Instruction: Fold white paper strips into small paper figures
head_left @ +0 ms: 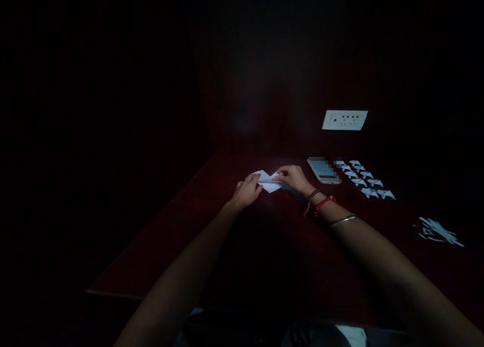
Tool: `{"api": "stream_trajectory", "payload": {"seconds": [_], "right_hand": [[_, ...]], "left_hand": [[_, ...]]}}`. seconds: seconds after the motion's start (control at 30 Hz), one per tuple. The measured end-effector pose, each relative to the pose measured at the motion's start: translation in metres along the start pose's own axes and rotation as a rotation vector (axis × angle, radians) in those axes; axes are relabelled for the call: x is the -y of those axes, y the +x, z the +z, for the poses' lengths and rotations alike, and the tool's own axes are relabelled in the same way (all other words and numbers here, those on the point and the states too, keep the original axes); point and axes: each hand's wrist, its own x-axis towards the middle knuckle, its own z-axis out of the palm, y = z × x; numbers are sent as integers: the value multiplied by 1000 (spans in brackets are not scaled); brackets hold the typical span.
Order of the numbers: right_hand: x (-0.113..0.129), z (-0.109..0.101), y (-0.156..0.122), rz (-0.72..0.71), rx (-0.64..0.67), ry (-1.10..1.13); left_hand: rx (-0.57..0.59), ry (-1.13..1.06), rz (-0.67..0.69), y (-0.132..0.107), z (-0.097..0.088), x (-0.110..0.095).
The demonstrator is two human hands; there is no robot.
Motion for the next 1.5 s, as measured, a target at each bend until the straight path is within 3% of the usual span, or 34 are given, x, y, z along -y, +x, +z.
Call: {"api": "stream_trajectory", "payload": {"seconds": [0.2, 0.37, 0.53, 0.63, 0.77, 0.9, 1.1, 1.27, 1.5], "right_hand": [[6, -15, -14, 91, -206, 50], [6, -56, -50, 193, -354, 237], [-16, -84, -96, 329, -277, 275], [-35, -86, -116, 362, -221, 187], [-47, -85, -128, 376, -123, 18], [-41, -91, -133, 302, 43, -83], [-41, -95, -137, 278, 226, 62], [-42, -94, -136, 308, 217, 213], [-32, -86, -133, 512, 185, 535]], "left_hand": [[-80, -78, 12, -1, -9, -5], [-147, -191, 76, 1, -24, -30], [-19, -492, 185, -9, -23, -68], [-7, -343, 241, -21, -19, -88], [89, -138, 434, -35, -15, -104], [263, -87, 601, -41, -10, -106], [275, -51, 586, -41, -5, -100], [287, -65, 582, -40, -7, -100], [293, -44, 579, -39, -4, -98]]}}
